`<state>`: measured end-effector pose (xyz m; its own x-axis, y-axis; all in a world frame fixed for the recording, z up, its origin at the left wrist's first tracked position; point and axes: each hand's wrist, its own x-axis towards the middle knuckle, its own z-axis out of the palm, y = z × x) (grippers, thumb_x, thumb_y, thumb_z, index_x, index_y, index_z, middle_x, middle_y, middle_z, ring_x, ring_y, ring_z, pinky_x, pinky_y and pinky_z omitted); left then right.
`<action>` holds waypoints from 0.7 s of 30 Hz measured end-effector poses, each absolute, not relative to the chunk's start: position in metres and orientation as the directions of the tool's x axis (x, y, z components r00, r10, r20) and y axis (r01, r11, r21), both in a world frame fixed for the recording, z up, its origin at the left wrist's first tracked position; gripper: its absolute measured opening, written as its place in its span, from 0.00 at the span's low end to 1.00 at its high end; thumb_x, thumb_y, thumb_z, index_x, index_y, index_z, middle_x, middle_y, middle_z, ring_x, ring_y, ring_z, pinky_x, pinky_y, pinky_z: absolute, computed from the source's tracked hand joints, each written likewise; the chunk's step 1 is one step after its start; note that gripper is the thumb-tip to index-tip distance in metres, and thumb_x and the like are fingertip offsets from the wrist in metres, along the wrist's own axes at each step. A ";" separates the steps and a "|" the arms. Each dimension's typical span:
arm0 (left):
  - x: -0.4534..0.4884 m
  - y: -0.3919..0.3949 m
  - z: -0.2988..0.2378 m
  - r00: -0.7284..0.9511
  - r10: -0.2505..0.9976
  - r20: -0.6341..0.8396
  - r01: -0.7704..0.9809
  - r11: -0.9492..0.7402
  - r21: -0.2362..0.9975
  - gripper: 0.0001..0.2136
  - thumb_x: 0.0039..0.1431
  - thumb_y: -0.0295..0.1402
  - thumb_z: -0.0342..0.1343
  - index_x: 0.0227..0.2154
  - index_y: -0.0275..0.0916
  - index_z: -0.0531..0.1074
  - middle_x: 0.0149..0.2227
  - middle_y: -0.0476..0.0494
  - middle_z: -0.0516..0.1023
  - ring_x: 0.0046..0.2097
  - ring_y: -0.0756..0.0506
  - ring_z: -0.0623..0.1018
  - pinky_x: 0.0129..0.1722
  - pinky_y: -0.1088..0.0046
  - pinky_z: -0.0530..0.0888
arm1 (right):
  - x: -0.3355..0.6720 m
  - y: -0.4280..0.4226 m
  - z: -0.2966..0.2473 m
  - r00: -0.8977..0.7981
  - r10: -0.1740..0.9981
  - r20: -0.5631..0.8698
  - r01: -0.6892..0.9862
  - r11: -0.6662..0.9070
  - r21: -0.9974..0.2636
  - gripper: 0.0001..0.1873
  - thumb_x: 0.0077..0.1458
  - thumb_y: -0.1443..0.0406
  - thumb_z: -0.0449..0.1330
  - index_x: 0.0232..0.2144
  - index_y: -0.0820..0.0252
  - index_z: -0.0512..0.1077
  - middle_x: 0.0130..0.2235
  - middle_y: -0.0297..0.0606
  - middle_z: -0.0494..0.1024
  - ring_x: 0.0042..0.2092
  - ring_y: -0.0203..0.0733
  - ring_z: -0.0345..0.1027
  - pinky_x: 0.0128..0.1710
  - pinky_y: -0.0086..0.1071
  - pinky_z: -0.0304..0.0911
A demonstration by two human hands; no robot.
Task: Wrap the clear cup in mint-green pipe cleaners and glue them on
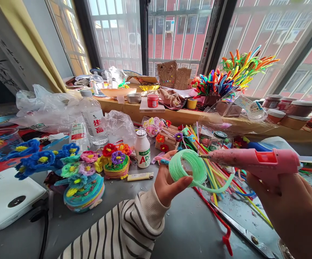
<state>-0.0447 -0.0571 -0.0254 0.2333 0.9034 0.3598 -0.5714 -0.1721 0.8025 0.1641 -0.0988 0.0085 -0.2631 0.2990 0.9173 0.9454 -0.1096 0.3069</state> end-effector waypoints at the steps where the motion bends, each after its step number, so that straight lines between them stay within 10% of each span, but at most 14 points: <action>1: -0.045 -0.057 -0.025 0.228 0.907 0.354 -0.569 -0.171 0.804 0.30 0.39 0.36 0.62 0.45 0.39 0.54 0.43 0.39 0.68 0.43 0.40 0.73 0.43 0.60 0.70 | 0.164 -0.099 0.008 -0.256 0.297 0.920 0.947 -0.113 0.300 0.23 0.51 0.57 0.54 0.40 0.73 0.69 0.21 0.39 0.74 0.16 0.35 0.63 0.10 0.27 0.45; 21: -0.043 -0.065 -0.023 0.221 0.921 0.320 -0.632 -0.115 0.766 0.28 0.41 0.35 0.61 0.45 0.39 0.55 0.44 0.40 0.68 0.43 0.41 0.72 0.43 0.59 0.70 | 0.162 -0.106 0.010 -0.182 0.393 0.901 0.972 -0.064 0.224 0.20 0.53 0.60 0.53 0.40 0.74 0.69 0.24 0.42 0.74 0.23 0.38 0.68 0.17 0.27 0.50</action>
<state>-0.0426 -0.0648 -0.0230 0.2205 0.9212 0.3204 -0.6319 -0.1153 0.7664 0.1620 -0.1061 0.0104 -0.1822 0.3933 0.9012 0.9724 -0.0639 0.2245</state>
